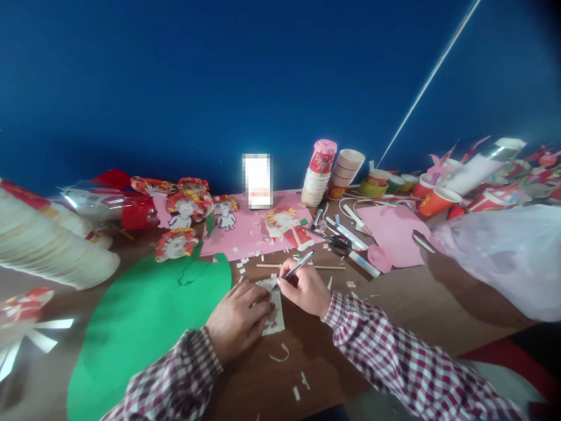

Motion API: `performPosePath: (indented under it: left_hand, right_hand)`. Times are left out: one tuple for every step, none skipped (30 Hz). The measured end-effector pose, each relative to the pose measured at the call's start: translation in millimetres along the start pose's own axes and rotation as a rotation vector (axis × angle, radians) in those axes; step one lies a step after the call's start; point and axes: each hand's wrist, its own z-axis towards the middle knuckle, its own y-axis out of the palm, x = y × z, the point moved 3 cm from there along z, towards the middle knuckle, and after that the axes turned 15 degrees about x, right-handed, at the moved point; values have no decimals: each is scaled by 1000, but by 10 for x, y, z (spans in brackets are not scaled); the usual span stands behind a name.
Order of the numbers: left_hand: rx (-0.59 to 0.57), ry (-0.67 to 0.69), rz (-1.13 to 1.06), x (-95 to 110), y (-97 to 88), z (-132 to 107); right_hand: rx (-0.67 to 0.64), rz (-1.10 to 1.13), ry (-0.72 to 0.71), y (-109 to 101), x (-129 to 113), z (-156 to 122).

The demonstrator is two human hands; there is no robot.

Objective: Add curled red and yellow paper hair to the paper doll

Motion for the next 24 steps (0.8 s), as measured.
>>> performPosePath:
  left_hand:
    - [10, 4, -3, 0, -2, 0]
    - [22, 6, -7, 0, -6, 1]
    - [32, 6, -11, 1, -11, 2]
    - [38, 5, -13, 2, -15, 3]
    - [36, 4, -14, 3, -17, 4]
    - [30, 3, -14, 4, -17, 4]
    - [24, 3, -12, 4, -16, 3]
    - [20, 4, -9, 3, -14, 2]
    - [28, 6, -8, 2, -13, 0]
    - [41, 9, -9, 1, -12, -2]
    - [56, 12, -12, 0, -11, -4]
    - [68, 16, -15, -1, -9, -6]
    - [75, 19, -18, -2, -5, -8]
    - [76, 20, -21, -3, 0, -10]
    - [78, 21, -22, -3, 3, -12]
    - [80, 19, -22, -4, 5, -12]
    - [83, 17, -20, -5, 5, -12]
    - [81, 13, -19, -5, 5, -12]
    - [74, 10, -17, -6, 5, -12]
    - [65, 8, -16, -7, 6, -12]
    - [56, 8, -17, -7, 7, -13]
    - [55, 11, -19, -9, 10, -14]
    - [62, 16, -21, -10, 13, -16]
    - [75, 21, -22, -13, 18, -19]
  right_hand:
    - [-3, -1, 0, 1, 3, 0]
    - [-7, -2, 0, 2, 4, -1]
    - [-10, -2, 0, 3, 5, -1]
    - [-13, -3, 1, 2, 5, -1]
    - [-14, -2, 2, 1, 5, -1]
    - [-16, 0, 4, 1, 3, -1]
    - [-19, 5, 6, 0, 2, -2]
    - [-21, 11, 8, 0, 0, -2]
    - [-22, 17, 10, -1, -2, -2]
    - [-22, 22, 13, -2, -2, -2]
    - [-22, 23, 15, -2, -2, -2]
    - [-21, 21, 16, -2, -1, -1]
    - [-21, 16, 17, -1, 1, -1]
    - [-22, 10, 17, 0, 3, 0]
    - [-23, 4, 16, 1, 6, 0]
    - [-25, -1, 14, 2, 8, 1]
    - [-26, -4, 12, 3, 10, 1]
    - [-28, -7, 10, 4, 11, 0]
    - [-30, -7, 7, 5, 12, -1]
    - [-30, -6, 6, 5, 12, -2]
    - [-29, -4, 5, 5, 12, -2]
    - [-27, -3, 6, 4, 12, -3]
    - [-25, -2, 8, 3, 12, -3]
    - [-24, -1, 11, 2, 13, -3]
